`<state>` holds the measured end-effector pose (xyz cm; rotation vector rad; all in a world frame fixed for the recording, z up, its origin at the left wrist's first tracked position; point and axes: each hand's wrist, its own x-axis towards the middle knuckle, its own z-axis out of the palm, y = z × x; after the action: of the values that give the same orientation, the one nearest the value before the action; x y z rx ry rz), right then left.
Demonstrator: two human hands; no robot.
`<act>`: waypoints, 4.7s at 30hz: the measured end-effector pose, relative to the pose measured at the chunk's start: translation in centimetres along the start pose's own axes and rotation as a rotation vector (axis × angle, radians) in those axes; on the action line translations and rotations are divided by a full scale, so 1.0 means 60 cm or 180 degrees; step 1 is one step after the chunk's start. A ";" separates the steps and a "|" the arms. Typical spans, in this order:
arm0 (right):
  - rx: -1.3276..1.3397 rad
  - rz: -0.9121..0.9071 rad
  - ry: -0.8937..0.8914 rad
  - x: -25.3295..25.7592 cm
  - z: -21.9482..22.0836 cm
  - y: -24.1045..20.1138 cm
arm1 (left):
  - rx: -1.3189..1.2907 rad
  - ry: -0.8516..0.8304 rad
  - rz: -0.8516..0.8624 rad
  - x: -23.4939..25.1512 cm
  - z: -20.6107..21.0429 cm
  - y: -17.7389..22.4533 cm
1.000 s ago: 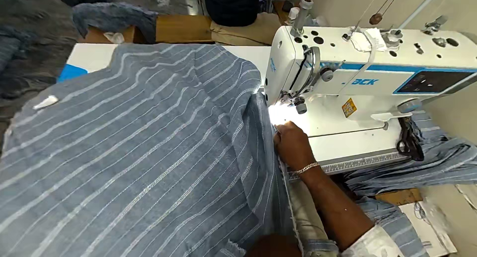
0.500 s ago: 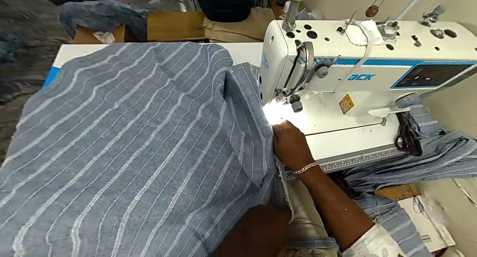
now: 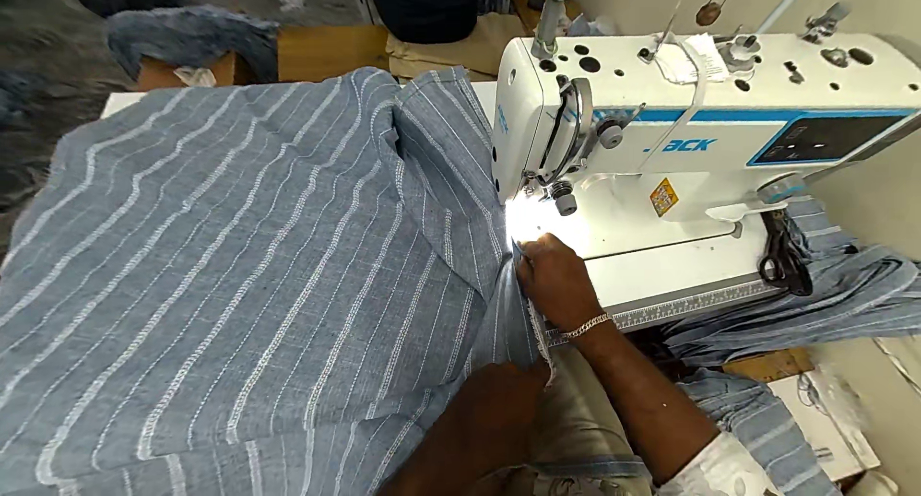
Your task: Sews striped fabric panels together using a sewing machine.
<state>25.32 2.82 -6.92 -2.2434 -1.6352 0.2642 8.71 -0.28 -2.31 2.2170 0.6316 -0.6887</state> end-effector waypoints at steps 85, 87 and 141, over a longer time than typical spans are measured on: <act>0.0991 -0.0683 0.0793 0.034 0.026 0.080 | -0.0288 0.2130 -0.0716 0.106 -0.147 -0.113; 0.1021 -0.0668 0.0803 0.034 0.025 0.081 | -0.0409 0.2145 -0.0851 0.108 -0.148 -0.111; -0.1286 0.1003 0.0417 -0.065 -0.113 0.304 | 0.0212 0.2671 -0.1599 0.181 -0.178 -0.147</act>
<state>42.56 -6.99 -7.95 -2.7534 -1.3566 -0.1513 14.35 15.66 -7.12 2.3831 1.6298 0.0473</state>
